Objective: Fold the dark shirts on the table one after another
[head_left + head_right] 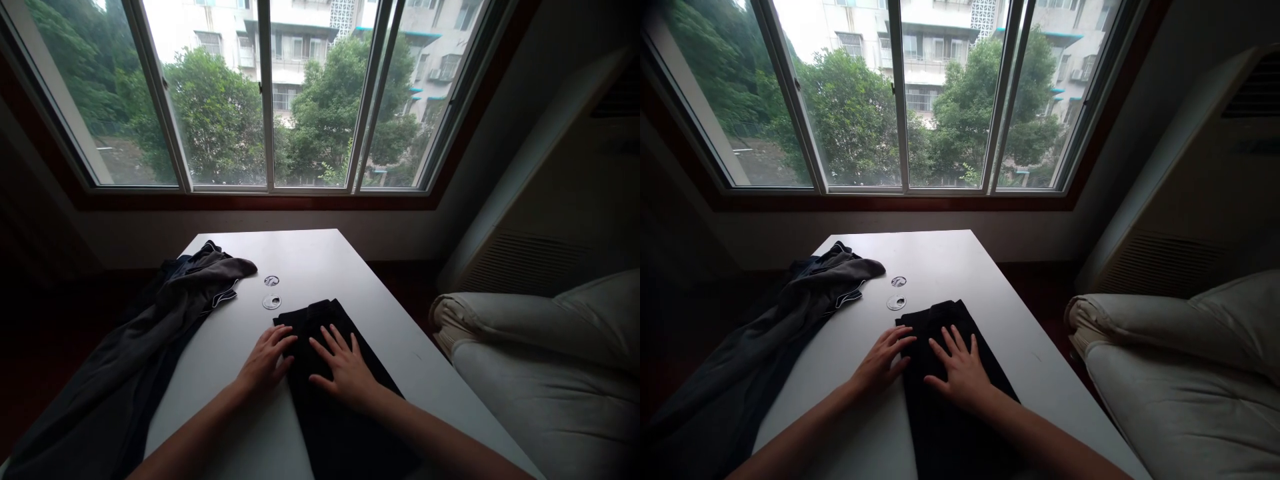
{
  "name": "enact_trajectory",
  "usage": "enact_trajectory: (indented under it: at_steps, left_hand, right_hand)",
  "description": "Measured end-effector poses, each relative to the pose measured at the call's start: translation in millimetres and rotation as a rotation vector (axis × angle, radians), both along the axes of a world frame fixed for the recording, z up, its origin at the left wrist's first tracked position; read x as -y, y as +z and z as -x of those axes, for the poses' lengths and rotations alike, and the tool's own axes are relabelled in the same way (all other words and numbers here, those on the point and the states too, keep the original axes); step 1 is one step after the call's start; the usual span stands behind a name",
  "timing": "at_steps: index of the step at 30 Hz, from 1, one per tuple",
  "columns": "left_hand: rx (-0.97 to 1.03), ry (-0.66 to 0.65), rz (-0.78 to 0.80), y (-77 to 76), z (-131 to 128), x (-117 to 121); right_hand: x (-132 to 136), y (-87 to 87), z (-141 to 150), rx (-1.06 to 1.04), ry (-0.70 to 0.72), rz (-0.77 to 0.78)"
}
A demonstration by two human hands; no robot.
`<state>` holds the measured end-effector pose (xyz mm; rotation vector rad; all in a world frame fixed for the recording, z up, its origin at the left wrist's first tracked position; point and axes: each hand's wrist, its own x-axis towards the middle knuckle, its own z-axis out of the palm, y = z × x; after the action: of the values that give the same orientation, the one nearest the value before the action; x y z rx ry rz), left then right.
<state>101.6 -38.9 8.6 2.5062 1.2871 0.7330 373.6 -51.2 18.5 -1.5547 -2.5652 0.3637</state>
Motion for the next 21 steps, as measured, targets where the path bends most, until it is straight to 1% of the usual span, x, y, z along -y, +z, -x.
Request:
enact_trajectory:
  at_steps: [3,7,11,15,18,21]
  left_hand:
    - [0.020,-0.011,0.024,2.5,-4,3]
    - [0.023,-0.018,0.058,0.7,-8,5]
    - [0.007,-0.039,0.095,-1.8,-9,4]
    - [0.004,-0.020,0.129,-1.5,-8,2]
    - [-0.006,-0.025,0.147,-1.5,-7,1]
    - [-0.010,-0.025,0.159,-1.3,-7,1]
  right_hand:
    - [-36,-6.4,-19,0.001,-0.068,-0.036]
    - [-96,-12.3,-39,0.023,-0.103,-0.049]
    - [-158,-14.8,-48,0.053,-0.161,-0.020]
    - [-215,-14.3,-52,0.074,-0.212,0.000]
    - [-247,-12.2,-58,0.077,-0.238,0.004]
    - [-270,-7.5,-69,0.080,-0.241,0.010]
